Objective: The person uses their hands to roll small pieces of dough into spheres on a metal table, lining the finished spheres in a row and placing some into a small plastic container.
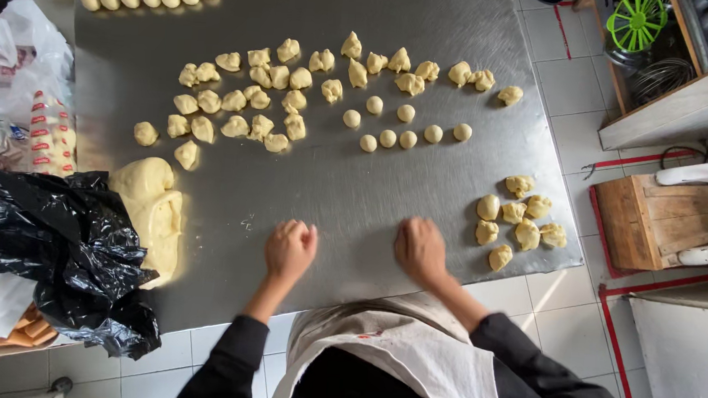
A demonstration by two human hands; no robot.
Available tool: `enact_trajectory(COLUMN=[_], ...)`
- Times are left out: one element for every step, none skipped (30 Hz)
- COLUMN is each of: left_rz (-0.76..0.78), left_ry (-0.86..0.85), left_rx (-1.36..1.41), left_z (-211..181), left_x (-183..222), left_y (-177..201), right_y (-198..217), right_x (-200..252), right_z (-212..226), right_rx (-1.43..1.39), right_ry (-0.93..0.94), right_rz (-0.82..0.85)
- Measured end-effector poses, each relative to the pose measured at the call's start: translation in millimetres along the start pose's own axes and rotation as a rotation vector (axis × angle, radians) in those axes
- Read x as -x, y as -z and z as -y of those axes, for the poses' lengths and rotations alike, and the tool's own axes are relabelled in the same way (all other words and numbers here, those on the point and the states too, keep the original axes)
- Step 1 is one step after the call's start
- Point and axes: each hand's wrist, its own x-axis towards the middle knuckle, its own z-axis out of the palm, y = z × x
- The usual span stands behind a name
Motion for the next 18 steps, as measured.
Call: enact_trajectory(left_rz=[0.016,-0.045,-0.113,-0.183,-0.268,-0.249,-0.224,-0.145,-0.072,-0.053,-0.038,-0.051,-0.051,-0.051,-0.144,-0.237,-0.26,-0.282], left_ry=[0.001,-0.01,-0.02,0.034,0.08,0.106,0.131,0.077,0.015,0.024,0.03,0.034,0.044,0.055,0.019,-0.017,0.035,0.087], left_rx=[-0.116,-0.081,-0.045,0.024,0.089,0.16,0.231,0.242,0.253,0.257,0.262,0.163,0.062,-0.039,-0.041,-0.044,0.037,0.117], left_z=[5.0,4.6,-0.8,-14.9,-29.8,-47.7,-58.7,-60.7,-61.4,-54.0,-41.6,-30.8,-21.8,-15.7,-14.8,-18.9,-30.9,-45.6], left_x=[-2.3,-16.6,-36.0,-40.6,-49.7,-47.1,-33.3,-10.6,8.5,21.2,20.0,5.6,-1.7,-10.1,-26.2,-41.8,-46.1,-49.4], left_y=[1.4,-6.7,-18.5,-28.8,-39.2,-47.5,-48.8,-40.3,-30.8,-17.9,-8.4,-7.4,-4.0,-3.3,-11.4,-22.6,-33.2,-45.5], right_y=[8.7,3.2,-10.1,-23.7,-39.3,-48.0,-47.1,-39.4,-24.2,-5.6,10.1,22.1,25.8,25.8,16.7,0.1,-17.0,-35.0], right_x=[-9.6,-31.8,-52.8,-51.9,-55.8,-54.3,-37.2,-14.4,4.9,16.9,13.2,5.9,-6.2,-27.3,-46.2,-58.8,-60.1,-57.7], right_z=[-6.9,-9.7,-5.2,9.9,24.1,31.6,34.5,35.6,32.0,24.4,12.0,2.9,-2.8,-11.9,-13.5,-6.1,8.1,24.4], right_rx=[0.055,0.088,0.123,0.072,0.02,-0.032,-0.013,0.006,-0.033,-0.072,-0.008,0.054,0.094,0.133,0.12,0.107,0.039,-0.029], right_ry=[-0.041,-0.027,-0.007,-0.014,-0.01,-0.007,0.155,0.316,0.234,0.153,0.022,-0.109,-0.114,-0.119,-0.106,-0.093,-0.094,-0.095], right_rz=[-0.005,-0.073,-0.142,-0.161,-0.193,-0.225,-0.162,-0.099,-0.004,0.091,0.097,0.101,0.016,-0.07,-0.142,-0.215,-0.198,-0.18])
